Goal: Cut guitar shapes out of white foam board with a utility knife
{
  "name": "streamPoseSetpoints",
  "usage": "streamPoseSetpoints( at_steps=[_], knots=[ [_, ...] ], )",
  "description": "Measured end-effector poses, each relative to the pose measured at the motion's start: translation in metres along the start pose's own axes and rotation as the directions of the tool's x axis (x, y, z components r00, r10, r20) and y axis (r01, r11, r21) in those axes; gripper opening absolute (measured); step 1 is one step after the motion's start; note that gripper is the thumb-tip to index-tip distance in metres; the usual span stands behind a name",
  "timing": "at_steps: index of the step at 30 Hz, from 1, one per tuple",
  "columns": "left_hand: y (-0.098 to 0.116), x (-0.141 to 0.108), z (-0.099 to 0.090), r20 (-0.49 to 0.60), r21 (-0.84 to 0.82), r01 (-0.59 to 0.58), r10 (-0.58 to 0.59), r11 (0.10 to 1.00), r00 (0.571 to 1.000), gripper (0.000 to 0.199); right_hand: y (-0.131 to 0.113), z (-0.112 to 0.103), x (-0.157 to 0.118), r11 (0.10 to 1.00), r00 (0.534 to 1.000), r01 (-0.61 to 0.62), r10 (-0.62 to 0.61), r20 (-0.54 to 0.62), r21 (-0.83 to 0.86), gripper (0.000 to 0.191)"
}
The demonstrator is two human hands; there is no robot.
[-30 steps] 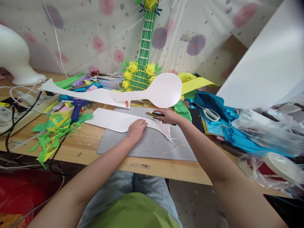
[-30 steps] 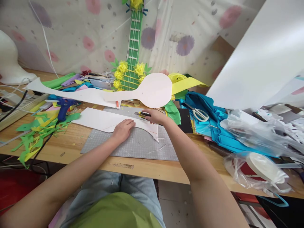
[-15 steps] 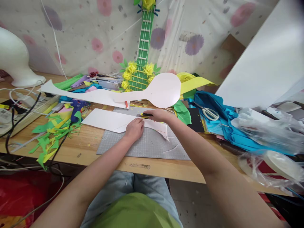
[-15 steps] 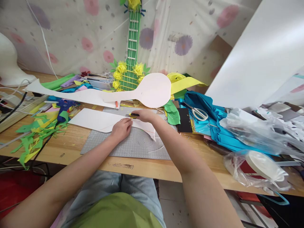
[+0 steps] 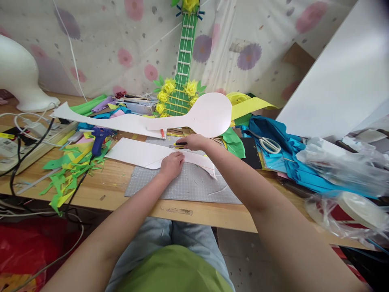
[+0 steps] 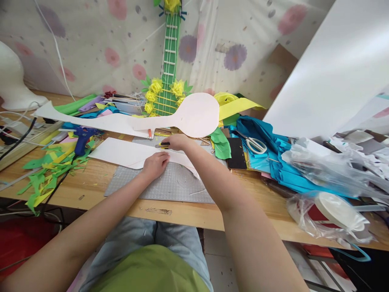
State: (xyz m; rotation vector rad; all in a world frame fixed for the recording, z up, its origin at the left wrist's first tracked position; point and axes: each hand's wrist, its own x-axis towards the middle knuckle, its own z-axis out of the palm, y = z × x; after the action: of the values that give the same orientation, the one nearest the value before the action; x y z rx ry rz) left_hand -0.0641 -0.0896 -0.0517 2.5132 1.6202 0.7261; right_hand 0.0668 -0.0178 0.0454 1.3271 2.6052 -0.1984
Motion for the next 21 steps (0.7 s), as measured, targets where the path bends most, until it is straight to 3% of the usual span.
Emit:
streamPoseSetpoints(
  at_steps=[21],
  knots=[
    [0.000, 0.000, 0.002, 0.000, 0.045, 0.027, -0.027, 0.999, 1.000, 0.021, 0.015, 0.001, -0.024, 0.991, 0.999, -0.036, 0.038, 0.013, -0.126, 0.045]
  ],
)
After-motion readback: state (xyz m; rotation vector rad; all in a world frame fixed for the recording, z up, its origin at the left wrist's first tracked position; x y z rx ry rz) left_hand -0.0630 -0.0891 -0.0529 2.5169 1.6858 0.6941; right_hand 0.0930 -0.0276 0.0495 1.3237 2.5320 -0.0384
